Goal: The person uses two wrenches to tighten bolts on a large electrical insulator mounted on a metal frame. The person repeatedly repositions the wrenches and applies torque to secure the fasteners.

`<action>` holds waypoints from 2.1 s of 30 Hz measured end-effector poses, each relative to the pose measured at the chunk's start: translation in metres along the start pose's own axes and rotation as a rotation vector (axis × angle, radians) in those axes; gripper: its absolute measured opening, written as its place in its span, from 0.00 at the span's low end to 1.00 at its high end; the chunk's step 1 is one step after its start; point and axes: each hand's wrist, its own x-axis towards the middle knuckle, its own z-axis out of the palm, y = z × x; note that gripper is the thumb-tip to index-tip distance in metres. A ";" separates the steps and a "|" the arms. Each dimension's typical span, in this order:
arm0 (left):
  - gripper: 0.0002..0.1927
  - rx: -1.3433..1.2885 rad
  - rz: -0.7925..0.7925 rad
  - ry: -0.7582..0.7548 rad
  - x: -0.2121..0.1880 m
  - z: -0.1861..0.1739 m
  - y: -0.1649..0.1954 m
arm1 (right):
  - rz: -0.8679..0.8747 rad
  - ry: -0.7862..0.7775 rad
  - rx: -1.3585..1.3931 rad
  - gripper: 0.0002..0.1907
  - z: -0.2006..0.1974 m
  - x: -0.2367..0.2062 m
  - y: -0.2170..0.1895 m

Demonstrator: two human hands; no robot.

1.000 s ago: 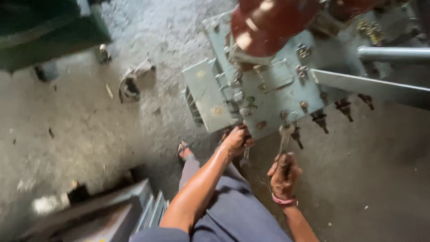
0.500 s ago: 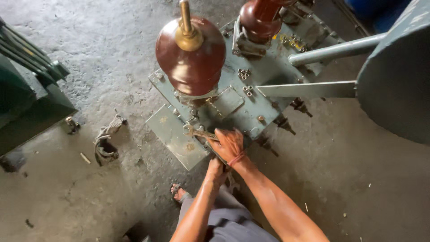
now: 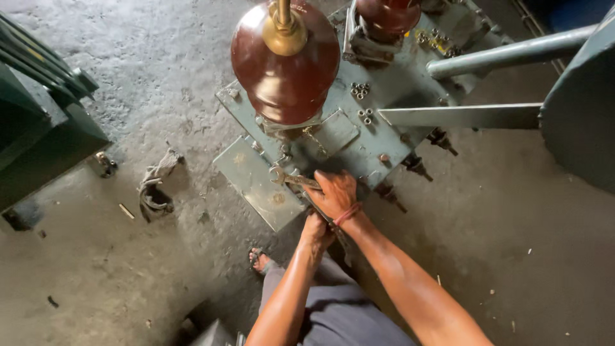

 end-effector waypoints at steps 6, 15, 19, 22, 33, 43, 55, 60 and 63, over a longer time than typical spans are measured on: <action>0.07 0.047 -0.001 -0.029 0.000 -0.002 -0.004 | 0.010 -0.030 0.047 0.18 0.004 0.000 0.002; 0.07 0.118 0.018 -0.017 -0.002 -0.004 -0.002 | 0.003 0.006 0.009 0.18 0.006 -0.001 0.000; 0.09 0.262 0.027 0.126 -0.013 -0.008 0.004 | -0.090 0.120 0.038 0.17 0.004 0.004 0.001; 0.13 0.555 0.103 0.220 -0.049 -0.018 0.021 | -0.017 -0.008 0.076 0.19 -0.014 0.002 -0.003; 0.14 0.704 0.320 0.121 -0.083 -0.014 0.043 | -0.008 -0.318 0.554 0.15 -0.079 -0.044 -0.031; 0.33 0.325 0.194 0.305 -0.085 -0.030 0.078 | 0.229 0.003 0.085 0.15 -0.092 0.021 0.127; 0.19 0.135 0.684 0.496 -0.079 -0.080 0.069 | 0.344 -0.106 -0.127 0.25 -0.029 0.070 0.170; 0.22 0.069 0.739 0.532 -0.070 -0.070 0.071 | 0.244 -0.031 -0.046 0.22 -0.025 0.083 0.167; 0.23 0.131 0.682 0.445 -0.064 -0.068 0.064 | 0.198 0.059 0.055 0.19 -0.023 0.077 0.170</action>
